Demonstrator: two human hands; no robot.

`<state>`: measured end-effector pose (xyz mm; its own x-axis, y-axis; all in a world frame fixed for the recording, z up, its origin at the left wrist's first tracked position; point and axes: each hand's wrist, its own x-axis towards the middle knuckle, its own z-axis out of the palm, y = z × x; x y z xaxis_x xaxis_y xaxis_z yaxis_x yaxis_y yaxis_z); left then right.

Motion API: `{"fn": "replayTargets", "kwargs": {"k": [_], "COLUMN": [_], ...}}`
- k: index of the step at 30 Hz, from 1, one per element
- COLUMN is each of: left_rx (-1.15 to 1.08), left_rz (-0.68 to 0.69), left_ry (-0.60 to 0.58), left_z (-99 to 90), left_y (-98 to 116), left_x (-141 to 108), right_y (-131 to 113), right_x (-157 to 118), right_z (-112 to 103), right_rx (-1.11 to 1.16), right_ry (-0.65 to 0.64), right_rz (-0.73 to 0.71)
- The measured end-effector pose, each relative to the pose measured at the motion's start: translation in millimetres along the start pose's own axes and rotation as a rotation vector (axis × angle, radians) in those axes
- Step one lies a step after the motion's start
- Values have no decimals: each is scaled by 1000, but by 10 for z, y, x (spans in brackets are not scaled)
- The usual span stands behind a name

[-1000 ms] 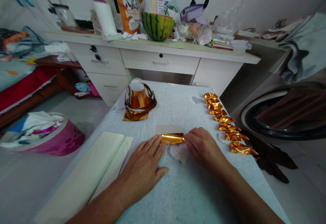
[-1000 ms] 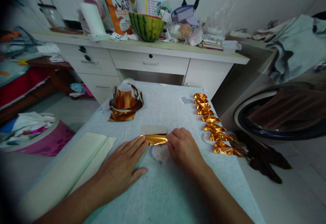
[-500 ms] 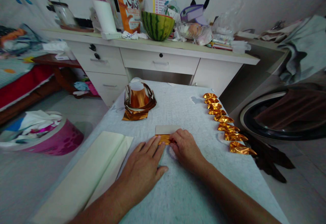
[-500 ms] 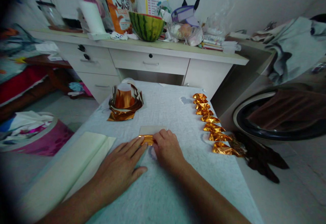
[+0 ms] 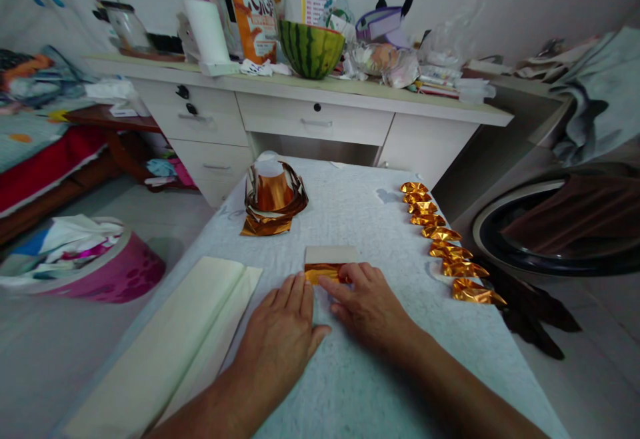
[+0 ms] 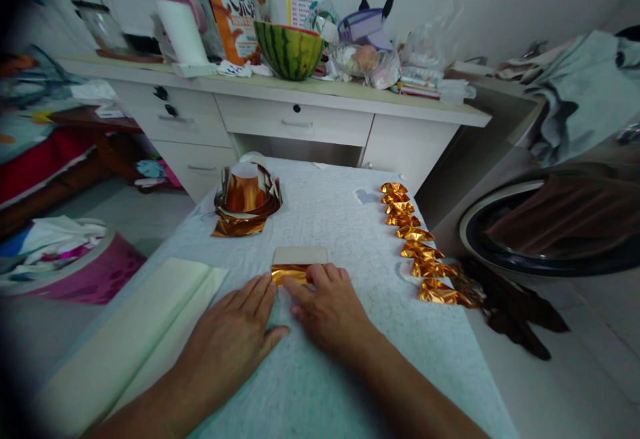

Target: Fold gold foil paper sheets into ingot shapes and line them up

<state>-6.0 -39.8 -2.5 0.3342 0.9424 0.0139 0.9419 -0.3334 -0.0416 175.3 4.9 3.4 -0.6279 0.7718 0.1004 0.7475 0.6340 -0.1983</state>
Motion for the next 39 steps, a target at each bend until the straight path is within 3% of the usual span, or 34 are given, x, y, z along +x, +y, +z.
{"fn": "replayTargets", "kwargs": {"k": [10, 22, 29, 33, 39], "left_rx": [13, 26, 58, 61, 42], "left_rz": [3, 22, 41, 40, 23], "left_ry": [-43, -38, 1, -1, -15], "left_z": [-65, -46, 17, 18, -10], "left_y": [16, 11, -23, -20, 8], "left_x": [31, 9, -6, -8, -3], "right_y": [-12, 363, 453, 486, 460], "right_x": [14, -197, -242, -238, -135], "right_z": [-54, -339, -417, -422, -327], "right_rx": [-66, 37, 61, 52, 98], "right_ry": [-56, -146, -170, -116, 176], "right_rz": [-11, 62, 75, 50, 18]}}
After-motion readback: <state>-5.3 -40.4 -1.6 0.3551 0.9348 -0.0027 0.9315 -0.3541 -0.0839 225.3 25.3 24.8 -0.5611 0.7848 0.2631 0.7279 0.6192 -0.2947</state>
